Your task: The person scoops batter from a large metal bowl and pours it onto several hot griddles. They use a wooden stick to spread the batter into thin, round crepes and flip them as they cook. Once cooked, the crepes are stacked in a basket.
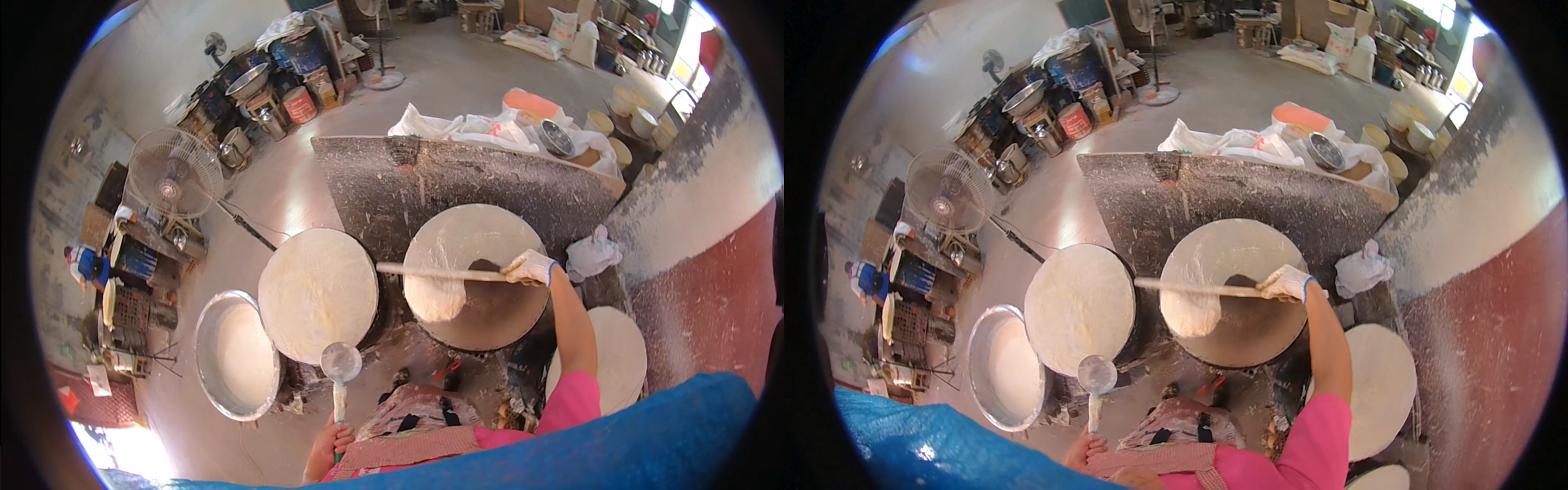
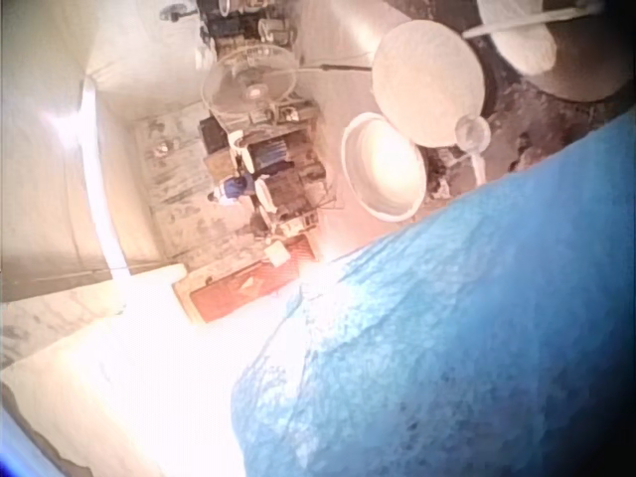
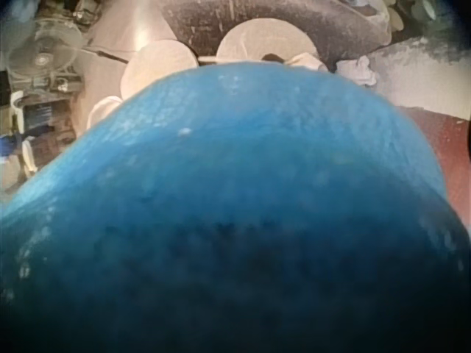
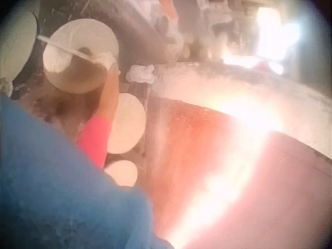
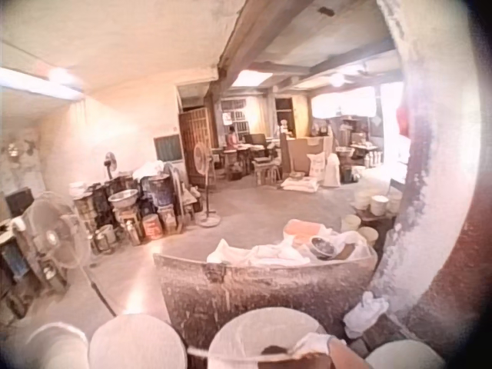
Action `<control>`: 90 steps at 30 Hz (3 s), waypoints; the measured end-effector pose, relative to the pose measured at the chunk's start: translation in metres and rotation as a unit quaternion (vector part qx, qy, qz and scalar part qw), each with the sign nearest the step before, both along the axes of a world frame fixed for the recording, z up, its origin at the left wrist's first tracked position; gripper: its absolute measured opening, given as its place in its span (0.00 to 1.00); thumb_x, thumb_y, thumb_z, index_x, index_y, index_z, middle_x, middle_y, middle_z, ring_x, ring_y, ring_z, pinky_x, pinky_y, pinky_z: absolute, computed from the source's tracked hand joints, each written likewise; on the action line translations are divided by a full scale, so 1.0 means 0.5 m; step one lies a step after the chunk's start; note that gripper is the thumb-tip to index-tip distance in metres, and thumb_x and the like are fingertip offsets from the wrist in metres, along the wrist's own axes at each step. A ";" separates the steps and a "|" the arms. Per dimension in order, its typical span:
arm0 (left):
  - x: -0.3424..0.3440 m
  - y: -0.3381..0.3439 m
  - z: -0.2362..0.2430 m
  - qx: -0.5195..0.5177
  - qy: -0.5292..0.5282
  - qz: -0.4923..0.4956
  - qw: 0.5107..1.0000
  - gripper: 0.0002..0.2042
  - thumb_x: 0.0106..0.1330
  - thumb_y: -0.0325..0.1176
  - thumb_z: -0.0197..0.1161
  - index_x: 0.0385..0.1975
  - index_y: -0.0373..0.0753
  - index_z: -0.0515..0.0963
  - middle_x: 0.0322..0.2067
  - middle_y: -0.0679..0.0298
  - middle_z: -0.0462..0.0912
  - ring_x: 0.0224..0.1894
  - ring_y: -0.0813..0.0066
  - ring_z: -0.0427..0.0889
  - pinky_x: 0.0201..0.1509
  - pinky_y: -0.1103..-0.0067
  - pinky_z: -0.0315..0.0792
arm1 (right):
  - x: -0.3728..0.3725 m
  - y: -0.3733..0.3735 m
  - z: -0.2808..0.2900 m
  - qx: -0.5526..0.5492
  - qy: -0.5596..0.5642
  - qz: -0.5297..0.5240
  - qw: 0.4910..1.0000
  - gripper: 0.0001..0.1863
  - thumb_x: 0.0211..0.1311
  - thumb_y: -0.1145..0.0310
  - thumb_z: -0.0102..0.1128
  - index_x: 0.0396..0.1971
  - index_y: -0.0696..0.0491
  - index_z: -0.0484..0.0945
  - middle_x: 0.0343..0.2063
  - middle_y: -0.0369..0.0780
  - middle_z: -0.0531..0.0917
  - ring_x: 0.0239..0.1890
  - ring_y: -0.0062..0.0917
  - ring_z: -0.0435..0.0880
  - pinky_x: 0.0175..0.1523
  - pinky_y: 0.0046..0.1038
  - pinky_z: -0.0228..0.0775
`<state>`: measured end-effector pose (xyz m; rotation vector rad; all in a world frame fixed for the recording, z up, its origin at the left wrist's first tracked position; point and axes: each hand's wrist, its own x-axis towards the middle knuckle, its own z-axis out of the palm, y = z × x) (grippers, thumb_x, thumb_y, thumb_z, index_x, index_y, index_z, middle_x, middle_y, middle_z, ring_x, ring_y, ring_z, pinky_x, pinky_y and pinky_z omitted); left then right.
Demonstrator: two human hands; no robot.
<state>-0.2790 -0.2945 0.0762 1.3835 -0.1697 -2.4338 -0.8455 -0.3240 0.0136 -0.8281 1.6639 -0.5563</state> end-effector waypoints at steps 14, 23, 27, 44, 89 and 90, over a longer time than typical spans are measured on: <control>0.222 -0.174 -0.093 0.069 0.076 -0.127 0.987 0.29 0.58 0.21 0.46 0.58 0.62 0.55 0.12 0.72 0.55 0.08 0.86 0.52 0.06 0.89 0.48 | 0.534 0.468 -0.149 -0.118 0.199 -0.428 0.874 0.09 0.49 0.63 0.60 0.31 0.49 0.81 0.21 0.41 0.79 0.23 0.28 0.77 0.30 0.25 0.67; 0.296 -0.198 -0.019 0.001 0.166 -0.228 0.960 0.30 0.57 0.22 0.48 0.59 0.60 0.55 0.14 0.68 0.59 0.08 0.83 0.55 0.07 0.88 0.50 | 0.750 0.320 -0.237 -0.055 0.509 -0.365 0.778 0.10 0.53 0.59 0.56 0.31 0.48 0.79 0.20 0.44 0.79 0.23 0.33 0.78 0.31 0.31 0.69; 0.312 -0.175 -0.022 -0.008 0.177 -0.236 0.955 0.30 0.56 0.24 0.49 0.59 0.58 0.54 0.12 0.68 0.58 0.08 0.82 0.55 0.08 0.87 0.52 | 0.749 0.318 -0.193 -0.158 0.325 -0.539 0.761 0.12 0.52 0.63 0.57 0.33 0.54 0.79 0.23 0.47 0.80 0.25 0.32 0.78 0.33 0.28 0.68; 0.233 -0.105 -0.043 0.025 0.235 -0.217 0.947 0.28 0.59 0.23 0.47 0.59 0.57 0.55 0.13 0.69 0.57 0.08 0.84 0.53 0.07 0.87 0.50 | 0.644 0.362 -0.249 -0.101 0.455 -0.353 0.811 0.13 0.52 0.56 0.55 0.33 0.47 0.79 0.22 0.48 0.78 0.26 0.40 0.78 0.33 0.35 0.69; 0.102 -0.125 -0.061 0.118 0.079 -0.163 0.976 0.24 0.62 0.25 0.44 0.57 0.61 0.59 0.11 0.72 0.54 0.08 0.85 0.52 0.07 0.88 0.51 | 0.518 0.270 -0.234 -0.227 -0.086 -0.624 0.743 0.11 0.47 0.72 0.63 0.33 0.58 0.80 0.22 0.33 0.78 0.22 0.14 0.71 0.29 0.17 0.64; 0.100 -0.128 -0.073 0.142 0.099 -0.157 0.972 0.24 0.63 0.25 0.44 0.56 0.61 0.60 0.11 0.72 0.55 0.08 0.85 0.52 0.07 0.88 0.51 | 0.539 0.247 -0.241 -0.244 -0.059 -0.597 0.762 0.12 0.47 0.73 0.63 0.34 0.59 0.80 0.22 0.33 0.78 0.23 0.14 0.71 0.29 0.18 0.64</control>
